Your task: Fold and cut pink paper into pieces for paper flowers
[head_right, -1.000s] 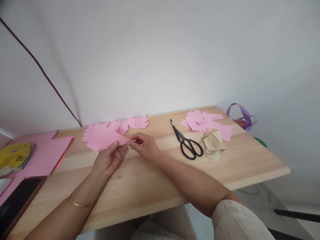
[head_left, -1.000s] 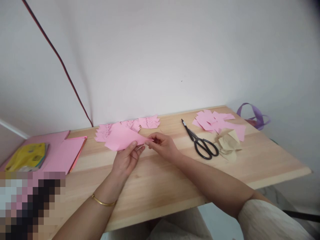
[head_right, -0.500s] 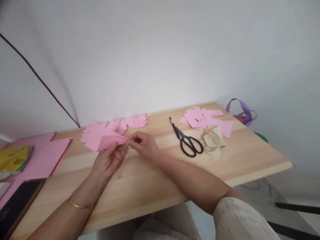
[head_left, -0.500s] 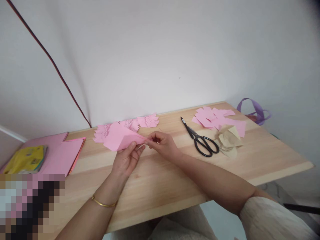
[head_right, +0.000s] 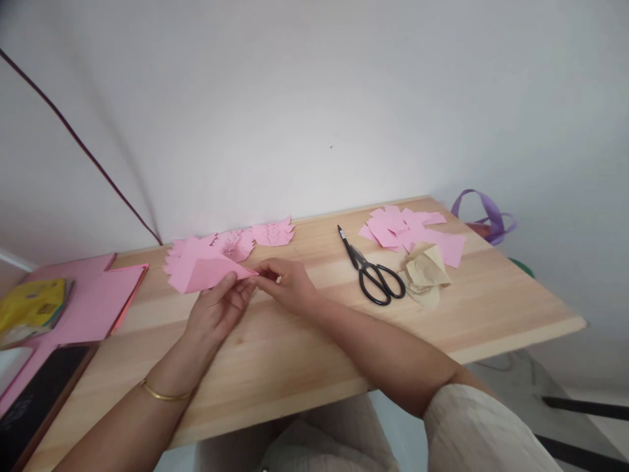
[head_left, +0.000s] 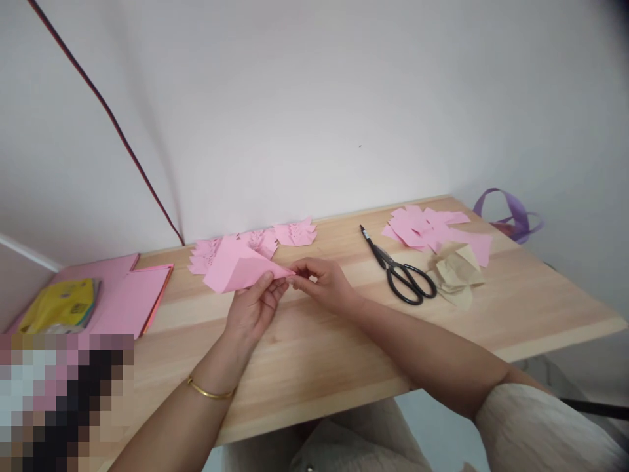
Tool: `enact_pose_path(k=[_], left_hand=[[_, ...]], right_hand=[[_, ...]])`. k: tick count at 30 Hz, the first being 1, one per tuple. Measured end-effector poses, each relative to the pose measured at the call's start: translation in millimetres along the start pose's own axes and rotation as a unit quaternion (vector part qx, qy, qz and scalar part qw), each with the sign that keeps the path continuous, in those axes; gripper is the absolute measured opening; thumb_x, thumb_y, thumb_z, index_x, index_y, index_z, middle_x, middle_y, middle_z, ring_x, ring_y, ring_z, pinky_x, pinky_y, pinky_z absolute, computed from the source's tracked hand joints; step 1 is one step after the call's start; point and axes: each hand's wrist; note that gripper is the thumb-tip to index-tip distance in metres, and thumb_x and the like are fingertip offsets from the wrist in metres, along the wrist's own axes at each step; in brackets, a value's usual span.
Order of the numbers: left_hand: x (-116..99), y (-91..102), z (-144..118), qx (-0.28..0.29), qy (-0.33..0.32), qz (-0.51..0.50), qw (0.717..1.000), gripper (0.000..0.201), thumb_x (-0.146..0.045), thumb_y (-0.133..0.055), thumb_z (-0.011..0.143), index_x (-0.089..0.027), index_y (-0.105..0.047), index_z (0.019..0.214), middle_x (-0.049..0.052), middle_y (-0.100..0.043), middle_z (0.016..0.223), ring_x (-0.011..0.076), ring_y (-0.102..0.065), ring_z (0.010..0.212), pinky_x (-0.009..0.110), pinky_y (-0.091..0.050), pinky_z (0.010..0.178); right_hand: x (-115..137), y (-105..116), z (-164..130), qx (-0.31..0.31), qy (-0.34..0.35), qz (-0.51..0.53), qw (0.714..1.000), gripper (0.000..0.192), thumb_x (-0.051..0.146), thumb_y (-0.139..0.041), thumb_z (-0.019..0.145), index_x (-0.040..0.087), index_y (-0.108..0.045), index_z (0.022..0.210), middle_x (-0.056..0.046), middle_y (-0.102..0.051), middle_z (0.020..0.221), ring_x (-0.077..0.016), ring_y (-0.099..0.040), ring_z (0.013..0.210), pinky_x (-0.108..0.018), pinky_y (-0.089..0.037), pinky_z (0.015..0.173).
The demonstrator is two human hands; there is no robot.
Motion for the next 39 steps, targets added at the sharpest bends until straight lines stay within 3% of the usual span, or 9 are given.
enact_pose_path(k=[17, 39], left_hand=[[-0.5, -2.1, -1.8, -0.017, -0.001, -0.002, 1.0, 0.018, -0.013, -0.075, 0.065, -0.015, -0.064, 0.078, 0.004, -0.071, 0.076, 0.0165, -0.066, 0.072, 0.033, -0.053, 0.073], [-0.9, -5.2, -2.2, -0.048, 0.006, -0.041, 0.998, 0.018, -0.011, -0.072, 0.067, -0.014, -0.06, 0.079, 0.003, -0.069, 0.073, 0.0148, -0.066, 0.068, 0.03, -0.054, 0.069]], right_hand=[[0.6, -1.1, -1.4, -0.023, -0.012, -0.023, 0.999, 0.021, 0.036, -0.057, 0.082, 0.017, -0.066, 0.079, -0.001, -0.064, 0.068, -0.0105, -0.055, 0.061, -0.023, -0.044, 0.06], [-0.6, -4.9, -1.5, -0.011, -0.085, 0.083, 0.993, 0.025, 0.04, -0.059, 0.079, 0.016, -0.061, 0.075, -0.001, -0.06, 0.065, -0.01, -0.053, 0.059, -0.023, -0.043, 0.057]])
Point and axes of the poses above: each hand's wrist, its own z-axis towards the middle knuckle, its own y-axis out of the back of the hand, x = y × z
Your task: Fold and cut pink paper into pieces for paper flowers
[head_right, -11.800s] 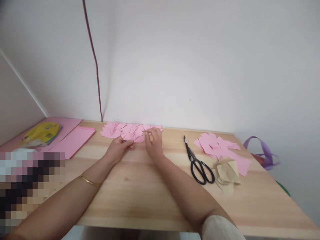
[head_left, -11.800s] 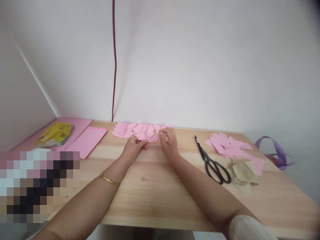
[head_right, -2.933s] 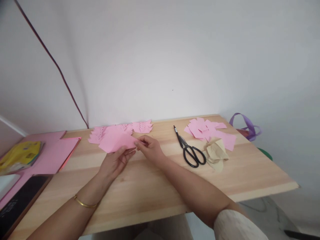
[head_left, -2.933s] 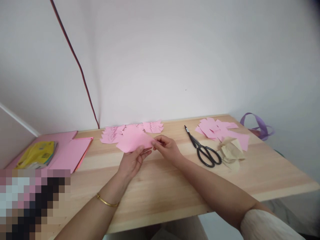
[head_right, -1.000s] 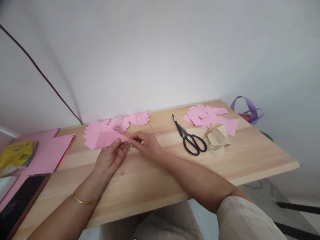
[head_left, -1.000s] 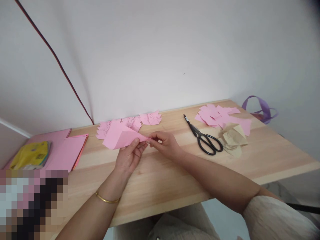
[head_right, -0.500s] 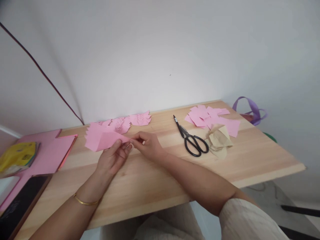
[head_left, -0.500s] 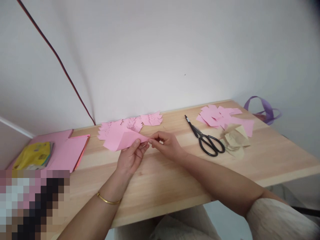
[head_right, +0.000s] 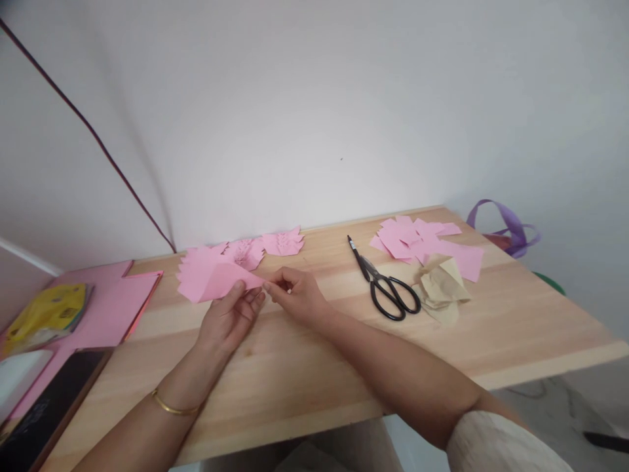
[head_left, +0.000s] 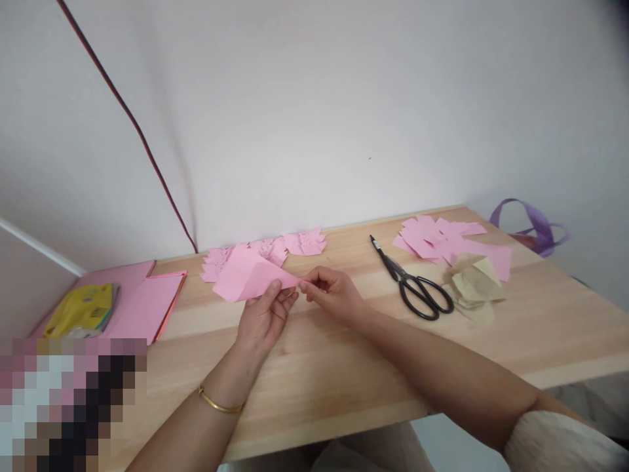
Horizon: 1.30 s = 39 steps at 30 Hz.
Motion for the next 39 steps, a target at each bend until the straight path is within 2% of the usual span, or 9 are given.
enact_pose_path(k=[15, 23, 34, 39], left_hand=[[-3, 2.2, 0, 0.005, 0.006, -0.025, 1.0, 0.017, -0.011, -0.067, 0.073, -0.016, -0.06, 0.087, 0.004, -0.069, 0.083, 0.0148, -0.065, 0.078, 0.029, -0.055, 0.071], [-2, 4.0, 0, 0.006, -0.002, -0.025, 1.0, 0.018, -0.012, -0.07, 0.071, -0.016, -0.061, 0.087, 0.004, -0.069, 0.083, 0.0145, -0.065, 0.075, 0.03, -0.055, 0.07], [1, 6.7, 1, -0.015, -0.058, 0.051, 0.997, 0.026, -0.016, -0.077, 0.061, -0.015, -0.065, 0.084, 0.002, -0.07, 0.08, 0.0131, -0.064, 0.069, 0.026, -0.053, 0.063], [1, 7.0, 1, -0.009, -0.058, 0.063, 0.996, 0.027, -0.016, -0.077, 0.061, -0.014, -0.066, 0.085, 0.004, -0.07, 0.081, 0.0143, -0.064, 0.072, 0.026, -0.053, 0.063]], right_hand=[[0, 0, 3, -0.018, -0.013, -0.022, 0.999, 0.027, 0.042, -0.059, 0.077, 0.017, -0.057, 0.068, 0.001, -0.055, 0.058, -0.0099, -0.048, 0.055, -0.023, -0.039, 0.054], [-6, 1, 3, -0.003, -0.01, -0.023, 1.0, 0.026, 0.041, -0.059, 0.078, 0.017, -0.057, 0.068, 0.001, -0.053, 0.059, -0.0101, -0.047, 0.056, -0.022, -0.037, 0.054], [-16, 7, 8, 0.079, -0.073, -0.033, 0.994, 0.02, 0.033, -0.059, 0.077, 0.016, -0.055, 0.068, 0.003, -0.054, 0.059, -0.0093, -0.047, 0.056, -0.022, -0.035, 0.054], [-18, 8, 8, 0.12, -0.07, -0.018, 0.99, 0.019, 0.031, -0.057, 0.077, 0.015, -0.054, 0.067, 0.002, -0.053, 0.062, -0.0084, -0.046, 0.057, -0.021, -0.035, 0.055]])
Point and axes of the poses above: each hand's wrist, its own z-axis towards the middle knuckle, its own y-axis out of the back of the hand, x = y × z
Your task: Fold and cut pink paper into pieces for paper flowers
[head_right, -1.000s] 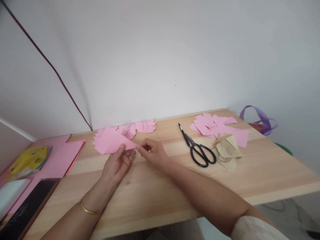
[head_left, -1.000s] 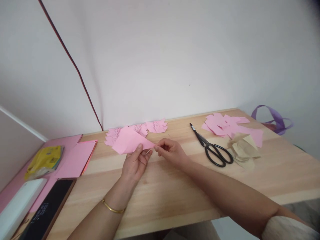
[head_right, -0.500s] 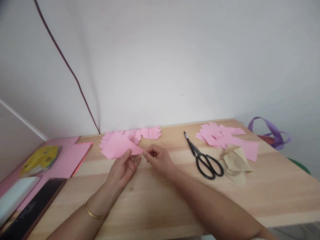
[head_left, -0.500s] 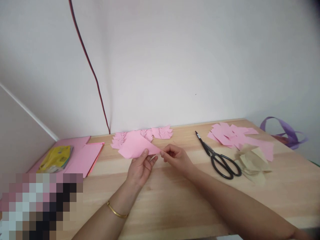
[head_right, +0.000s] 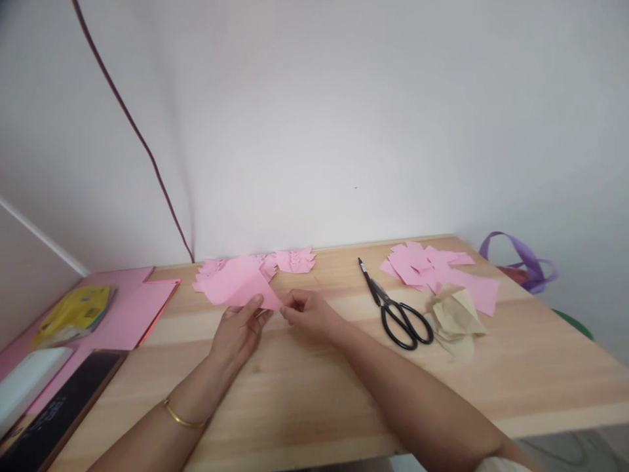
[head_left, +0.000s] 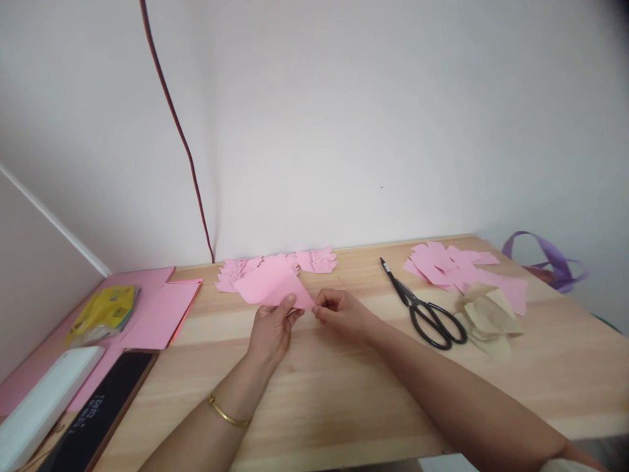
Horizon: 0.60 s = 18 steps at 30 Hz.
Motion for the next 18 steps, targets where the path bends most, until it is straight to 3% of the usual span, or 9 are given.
enact_pose_path(k=[10, 15, 18], left_hand=[[0.5, 2.1, 2.9, -0.007, 0.04, -0.022, 0.999, 0.028, -0.016, -0.076, 0.063, -0.014, -0.063, 0.087, 0.004, -0.069, 0.083, 0.0137, -0.064, 0.071, 0.026, -0.053, 0.063], [-3.4, -0.2, 0.9, 0.003, 0.042, -0.045, 0.998, 0.022, -0.016, -0.076, 0.065, -0.014, -0.055, 0.071, -0.005, -0.056, 0.055, 0.005, -0.05, 0.045, 0.017, -0.042, 0.043], [-5.9, 0.9, 1.0, 0.007, 0.071, -0.047, 0.996, 0.021, -0.016, -0.074, 0.068, -0.014, -0.053, 0.07, -0.006, -0.054, 0.051, 0.0045, -0.049, 0.042, 0.014, -0.041, 0.04]], right_hand=[[1.3, 0.5, 0.2, 0.01, 0.005, 0.031, 0.999, 0.024, 0.037, -0.06, 0.076, 0.016, -0.054, 0.068, 0.002, -0.054, 0.062, -0.0091, -0.047, 0.057, -0.022, -0.036, 0.056], [0.0, 1.6, -0.8, 0.02, 0.015, 0.021, 0.999, 0.025, 0.039, -0.057, 0.078, 0.016, -0.055, 0.069, 0.002, -0.054, 0.063, -0.0087, -0.045, 0.057, -0.021, -0.034, 0.055], [-0.3, 2.3, -1.5, 0.003, 0.032, -0.011, 0.999, 0.024, 0.037, -0.056, 0.08, 0.015, -0.055, 0.07, 0.003, -0.051, 0.063, -0.0084, -0.043, 0.057, -0.021, -0.032, 0.055]])
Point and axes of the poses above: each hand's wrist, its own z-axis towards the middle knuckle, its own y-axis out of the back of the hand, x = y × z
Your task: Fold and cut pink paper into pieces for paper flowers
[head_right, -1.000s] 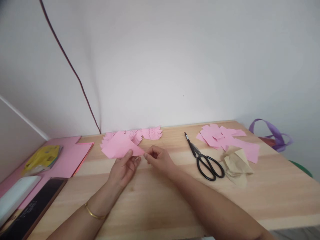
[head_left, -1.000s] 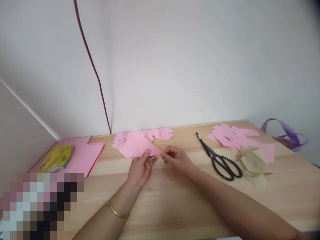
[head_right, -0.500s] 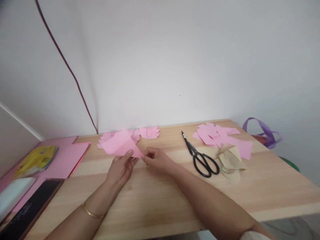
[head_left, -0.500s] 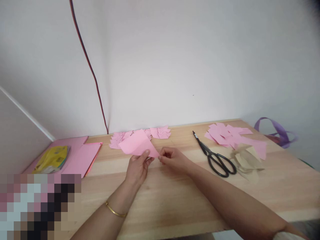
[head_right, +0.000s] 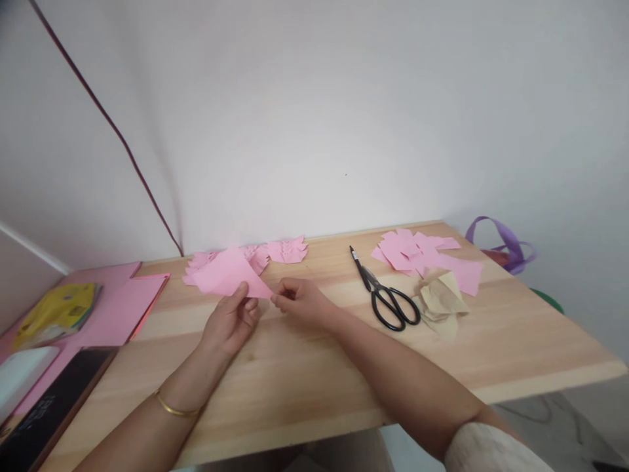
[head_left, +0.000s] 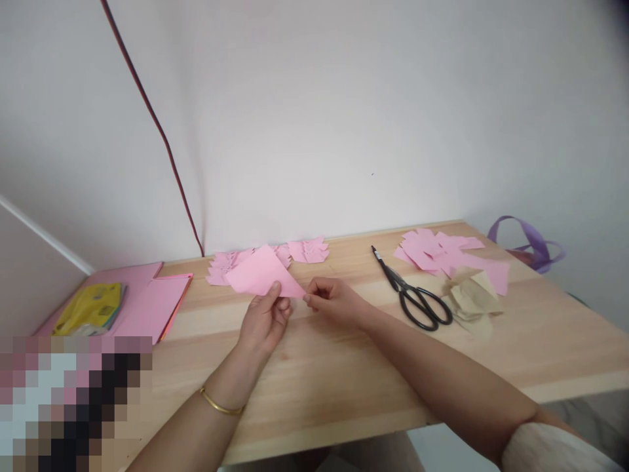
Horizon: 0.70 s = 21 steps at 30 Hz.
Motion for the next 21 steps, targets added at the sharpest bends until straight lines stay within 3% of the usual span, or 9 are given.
enact_pose_path(k=[5, 10, 17, 21], left_hand=[[-6.2, -1.4, 0.3, -0.039, 0.067, -0.005, 0.997, 0.006, -0.016, -0.059, 0.082, -0.012, -0.057, 0.079, 0.001, -0.064, 0.058, 0.0083, -0.06, 0.047, 0.015, -0.048, 0.042], [-8.5, -5.7, -0.7, -0.062, 0.07, -0.037, 0.995, 0.006, -0.009, -0.054, 0.084, -0.012, -0.055, 0.079, 0.003, -0.067, 0.064, 0.013, -0.068, 0.061, 0.015, -0.052, 0.045], [-5.2, -3.4, -1.2, -0.01, 0.013, 0.027, 0.999, 0.005, -0.012, -0.059, 0.081, -0.01, -0.059, 0.076, 0.008, -0.069, 0.071, 0.0184, -0.07, 0.072, 0.02, -0.055, 0.051], [-1.3, -1.4, -2.4, 0.013, 0.008, 0.066, 0.998, 0.009, -0.016, -0.065, 0.077, -0.009, -0.061, 0.078, 0.011, -0.071, 0.079, 0.0203, -0.07, 0.076, 0.021, -0.055, 0.054]], right_hand=[[4.4, 0.3, -0.2, -0.038, 0.025, -0.058, 0.997, 0.021, 0.034, -0.056, 0.08, 0.015, -0.056, 0.071, 0.003, -0.046, 0.062, -0.0079, -0.038, 0.057, -0.021, -0.029, 0.053], [5.1, 1.4, 0.3, -0.031, 0.026, -0.05, 0.998, 0.023, 0.036, -0.056, 0.08, 0.014, -0.056, 0.073, 0.003, -0.046, 0.062, -0.0078, -0.038, 0.057, -0.022, -0.03, 0.054], [2.1, 3.0, 0.7, -0.013, 0.018, -0.06, 0.998, 0.022, 0.037, -0.056, 0.08, 0.015, -0.06, 0.076, 0.003, -0.049, 0.064, -0.0086, -0.041, 0.058, -0.022, -0.033, 0.055], [10.2, 3.6, 1.3, -0.045, 0.033, -0.037, 0.998, 0.024, 0.038, -0.059, 0.079, 0.017, -0.061, 0.089, -0.003, -0.061, 0.084, -0.012, -0.054, 0.073, -0.026, -0.042, 0.068]])
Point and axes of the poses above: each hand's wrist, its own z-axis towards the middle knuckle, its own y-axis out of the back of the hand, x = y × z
